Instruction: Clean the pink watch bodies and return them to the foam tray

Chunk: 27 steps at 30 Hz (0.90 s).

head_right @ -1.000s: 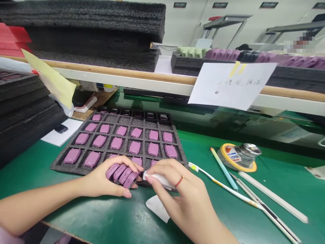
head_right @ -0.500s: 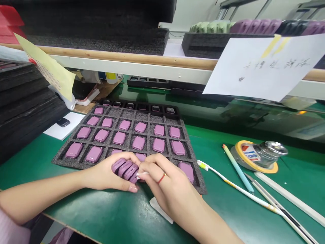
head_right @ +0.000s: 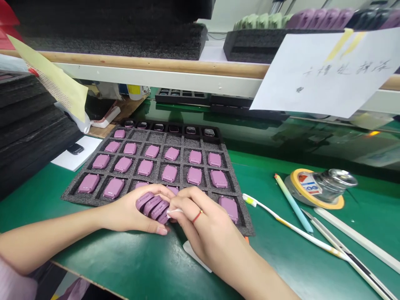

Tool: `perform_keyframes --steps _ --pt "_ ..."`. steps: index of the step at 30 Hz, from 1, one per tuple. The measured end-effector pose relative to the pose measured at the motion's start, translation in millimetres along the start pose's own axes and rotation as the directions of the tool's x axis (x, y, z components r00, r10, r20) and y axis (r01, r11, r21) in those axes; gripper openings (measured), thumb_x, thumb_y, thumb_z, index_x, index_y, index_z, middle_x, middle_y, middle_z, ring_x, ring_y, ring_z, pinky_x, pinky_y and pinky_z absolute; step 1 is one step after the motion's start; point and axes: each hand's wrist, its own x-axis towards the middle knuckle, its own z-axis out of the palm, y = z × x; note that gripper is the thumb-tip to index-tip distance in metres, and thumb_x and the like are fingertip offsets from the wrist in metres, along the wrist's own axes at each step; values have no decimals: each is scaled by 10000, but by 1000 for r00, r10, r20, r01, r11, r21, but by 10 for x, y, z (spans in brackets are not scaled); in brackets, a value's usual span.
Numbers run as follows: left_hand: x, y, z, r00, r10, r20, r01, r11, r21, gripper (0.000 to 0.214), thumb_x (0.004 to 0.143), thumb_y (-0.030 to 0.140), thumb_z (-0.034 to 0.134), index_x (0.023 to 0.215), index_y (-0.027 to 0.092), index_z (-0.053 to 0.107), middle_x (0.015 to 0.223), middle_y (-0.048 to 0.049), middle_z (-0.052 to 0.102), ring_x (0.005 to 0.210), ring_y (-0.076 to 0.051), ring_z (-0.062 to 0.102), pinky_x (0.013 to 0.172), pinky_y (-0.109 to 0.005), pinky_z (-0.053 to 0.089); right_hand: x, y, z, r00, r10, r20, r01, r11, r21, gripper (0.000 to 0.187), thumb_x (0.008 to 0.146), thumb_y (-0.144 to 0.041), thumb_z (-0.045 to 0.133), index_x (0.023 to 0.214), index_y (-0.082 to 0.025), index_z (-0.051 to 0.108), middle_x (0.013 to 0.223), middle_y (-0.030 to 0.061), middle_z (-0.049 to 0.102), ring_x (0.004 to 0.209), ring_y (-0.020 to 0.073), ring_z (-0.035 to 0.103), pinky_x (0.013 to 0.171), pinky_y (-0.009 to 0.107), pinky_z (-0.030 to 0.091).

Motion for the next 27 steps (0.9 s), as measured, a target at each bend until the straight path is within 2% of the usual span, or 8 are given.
perform_keyframes --steps 4,10,14,17,20,27 --pt "-4 1 2 1000 -7 20 7 1000 -13 548 648 138 883 1131 182 628 1167 -93 731 1134 -245 693 1044 -403 510 10 4 -28 999 17 -32 -17 1000 0 163 979 -79 529 1016 -226 590 911 31 624 809 133 647 725 230 567" --pt "-15 29 17 1000 23 14 -23 1000 -2 516 661 113 865 1117 184 636 1158 -83 735 1139 -238 689 1054 -388 502 14 -49 -14 1000 -20 0 20 1000 21 165 985 -94 533 1063 -229 586 953 35 621 807 123 652 748 225 572" --pt "-11 6 8 999 -10 33 11 1000 -15 533 654 128 872 1126 183 633 1166 -85 729 1123 -240 693 1026 -390 517 -15 21 -5 1000 21 3 -21 1000 12 171 981 -71 526 1022 -219 601 930 33 620 784 122 643 724 224 559" --pt "-10 -3 -5 1000 -14 23 14 1000 7 573 643 146 888 1154 184 631 1183 -82 721 1140 -237 680 1057 -393 491 -19 23 2 1000 6 -25 -4 998 62 172 972 -70 550 1043 -220 597 946 31 616 829 126 638 766 227 558" --pt "-14 9 -3 1000 -17 -1 17 999 44 575 637 187 906 1147 184 639 1196 -81 706 1159 -243 661 1064 -389 479 -12 -17 24 1000 -5 -4 6 995 97 173 979 -85 555 1083 -219 589 978 33 605 858 121 629 805 221 553" --pt "-7 49 23 999 -29 16 29 999 -13 515 653 170 891 1101 187 637 1149 -67 724 1134 -229 676 1052 -378 489 -37 32 61 1000 -15 -15 17 992 125 170 976 -78 564 1086 -204 595 980 40 602 860 122 625 809 224 552"
